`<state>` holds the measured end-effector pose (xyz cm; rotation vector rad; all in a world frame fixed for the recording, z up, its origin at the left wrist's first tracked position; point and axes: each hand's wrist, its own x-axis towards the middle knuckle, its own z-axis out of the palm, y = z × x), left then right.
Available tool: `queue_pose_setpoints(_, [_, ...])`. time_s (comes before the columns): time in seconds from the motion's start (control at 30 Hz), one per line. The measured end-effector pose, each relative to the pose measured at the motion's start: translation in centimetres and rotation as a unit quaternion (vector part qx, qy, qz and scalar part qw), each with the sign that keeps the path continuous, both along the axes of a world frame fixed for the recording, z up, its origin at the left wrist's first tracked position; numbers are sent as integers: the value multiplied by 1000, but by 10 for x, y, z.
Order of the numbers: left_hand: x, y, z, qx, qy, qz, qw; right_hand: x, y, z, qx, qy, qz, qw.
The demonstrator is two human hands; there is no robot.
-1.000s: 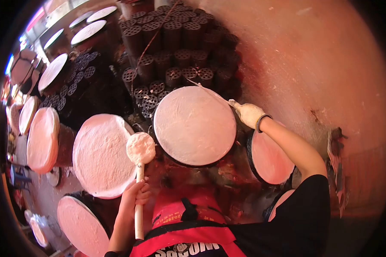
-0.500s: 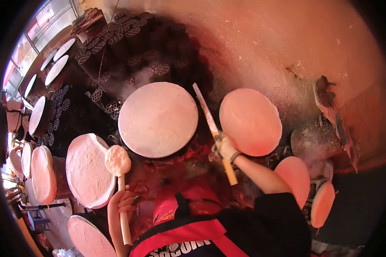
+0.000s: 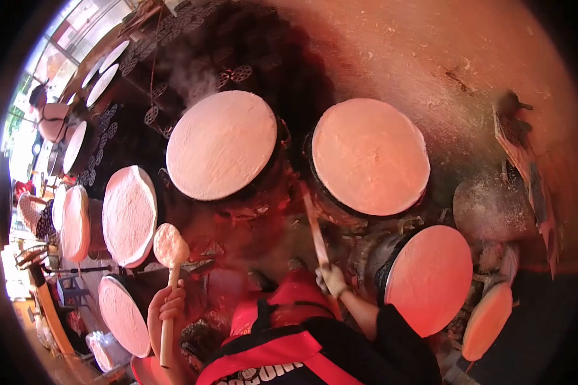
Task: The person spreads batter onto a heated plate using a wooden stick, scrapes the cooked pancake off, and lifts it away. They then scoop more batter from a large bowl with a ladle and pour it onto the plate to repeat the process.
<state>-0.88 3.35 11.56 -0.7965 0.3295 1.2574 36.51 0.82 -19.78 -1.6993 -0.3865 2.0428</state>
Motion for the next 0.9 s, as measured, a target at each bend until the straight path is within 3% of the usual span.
queue_pose_setpoints(0.03, [1, -4, 2, -2, 4, 5, 1000, 9, -37, -8, 81, -66, -21, 994])
queue_pose_setpoints(0.07, [3, -5, 0, 9, -7, 5, 1000, 24, -73, -40, 196, -179, 33, 964])
queue_pose_setpoints(0.13, [5, -12, 2, 14, -16, 7, 1000, 48, -115, -18, 176, -185, 82, 963])
queue_pose_setpoints(0.17, [5, -15, 4, 12, -14, 15, 1000, 45, -115, 19, 175, -182, 90, 963])
queue_pose_setpoints(0.23, [3, -25, 7, 23, -47, 24, 998, 32, -102, 91, 126, -146, 27, 981])
queue_pose_setpoints(0.27, [-1, -32, 4, 19, -43, 29, 998, 29, -96, 95, 193, -170, 28, 966])
queue_pose_setpoints(0.37, [-12, -55, -3, 20, -30, 46, 998, 10, -54, 106, 235, -138, 40, 961])
queue_pose_setpoints(0.5, [-28, -92, -9, 13, 16, 116, 993, -47, 35, 126, 233, -42, 169, 957])
queue_pose_setpoints(0.63, [-51, -137, -21, -5, 36, 174, 984, -158, 100, 126, 269, 11, 272, 924])
queue_pose_setpoints(0.7, [-67, -165, -33, -4, 87, 199, 976, -227, 120, 123, 326, -26, 326, 887])
queue_pose_setpoints(0.73, [-75, -177, -37, -15, 125, 201, 971, -263, 124, 113, 423, -22, 333, 843])
queue_pose_setpoints(0.77, [-87, -162, -65, 20, 127, 233, 964, -312, 169, 90, 542, -17, 333, 771])
queue_pose_setpoints(0.8, [-90, -162, -58, -2, 162, 242, 957, -343, 185, 87, 583, -17, 371, 723])
queue_pose_setpoints(0.83, [-97, -170, -55, -24, 196, 247, 949, -380, 184, 107, 666, -75, 395, 628])
queue_pose_setpoints(0.9, [-112, -191, -52, -32, 200, 266, 942, -447, 170, 126, 726, -124, 413, 536])
